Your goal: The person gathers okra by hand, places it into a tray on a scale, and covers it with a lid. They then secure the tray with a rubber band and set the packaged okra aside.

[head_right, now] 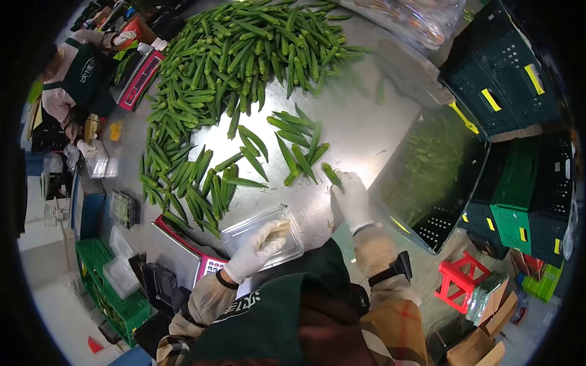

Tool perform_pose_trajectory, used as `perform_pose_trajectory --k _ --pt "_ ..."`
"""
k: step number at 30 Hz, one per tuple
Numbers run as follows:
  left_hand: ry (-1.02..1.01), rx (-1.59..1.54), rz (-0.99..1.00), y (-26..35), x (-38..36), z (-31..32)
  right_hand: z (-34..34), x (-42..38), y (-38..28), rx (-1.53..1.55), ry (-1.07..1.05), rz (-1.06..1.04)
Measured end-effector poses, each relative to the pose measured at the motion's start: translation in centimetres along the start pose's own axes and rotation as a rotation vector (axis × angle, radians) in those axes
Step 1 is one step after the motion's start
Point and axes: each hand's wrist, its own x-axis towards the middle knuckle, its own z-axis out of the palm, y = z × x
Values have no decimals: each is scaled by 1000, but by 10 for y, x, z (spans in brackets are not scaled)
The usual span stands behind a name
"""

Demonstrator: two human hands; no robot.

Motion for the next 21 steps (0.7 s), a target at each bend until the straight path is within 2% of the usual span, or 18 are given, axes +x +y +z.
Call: perform_pose_trajectory --k 1,4,5,8,13,21 --pt "29 -8 -25 1 -5 -4 9 2 2 116 -13 88" --pt "159 -132 -92 -18 -17 -16 3 18 8 988 -299 543" --pt "168 -111 -111 -22 -20 -19 -3 19 8 1320 -361 542" --pt "195 -244 -147 -33 -21 -19 -44 22 -23 1463 -396 569" --pt "177 -270 -115 -33 -19 -13 -41 24 -8 1812 -501 469" --pt "182 -310 -145 -38 -16 -13 -44 22 -17 1863 -488 467"
